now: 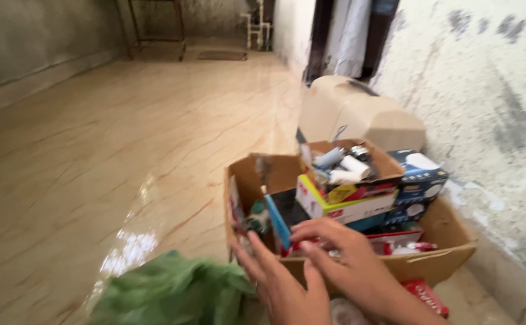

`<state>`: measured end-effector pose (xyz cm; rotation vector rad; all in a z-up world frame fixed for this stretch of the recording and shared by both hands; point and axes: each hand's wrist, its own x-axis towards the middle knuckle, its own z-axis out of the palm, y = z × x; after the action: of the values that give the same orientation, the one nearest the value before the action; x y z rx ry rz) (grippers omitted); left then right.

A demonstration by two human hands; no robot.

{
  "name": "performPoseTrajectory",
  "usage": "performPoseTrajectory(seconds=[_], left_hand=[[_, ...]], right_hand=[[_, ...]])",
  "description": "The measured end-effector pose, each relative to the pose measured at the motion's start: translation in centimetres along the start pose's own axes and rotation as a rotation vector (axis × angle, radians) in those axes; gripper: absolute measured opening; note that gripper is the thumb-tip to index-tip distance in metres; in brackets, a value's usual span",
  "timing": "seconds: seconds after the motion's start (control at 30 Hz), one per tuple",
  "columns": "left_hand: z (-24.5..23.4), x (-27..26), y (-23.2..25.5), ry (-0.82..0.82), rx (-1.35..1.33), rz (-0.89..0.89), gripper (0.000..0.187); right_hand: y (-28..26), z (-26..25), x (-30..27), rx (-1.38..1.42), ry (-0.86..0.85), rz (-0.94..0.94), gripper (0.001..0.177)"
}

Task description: The person sits on the floor and sorts through a cardboard box filled with various electrical supplies and hardware. They remove items one by one, including boxes of light bulbs, LED tubes, and plastic bags of fittings, placing them on the floor beside the box.

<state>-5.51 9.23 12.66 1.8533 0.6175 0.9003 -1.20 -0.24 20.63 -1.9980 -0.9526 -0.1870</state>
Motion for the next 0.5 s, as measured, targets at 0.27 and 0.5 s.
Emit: performPoseTrajectory(seconds=[0.27,0.5], left_hand=[[3.8,4.3,4.8,-0.416,-0.081,0.182,0.094],[6.7,6.4,9.9,-0.515,-0.110,0.155,0.103]], right_hand=[[15.7,-7.9,-5.4,0.403,0.365,0.605,0.030],[23.4,-11.6,-7.8,0.976,0.531,0.714,0.047]])
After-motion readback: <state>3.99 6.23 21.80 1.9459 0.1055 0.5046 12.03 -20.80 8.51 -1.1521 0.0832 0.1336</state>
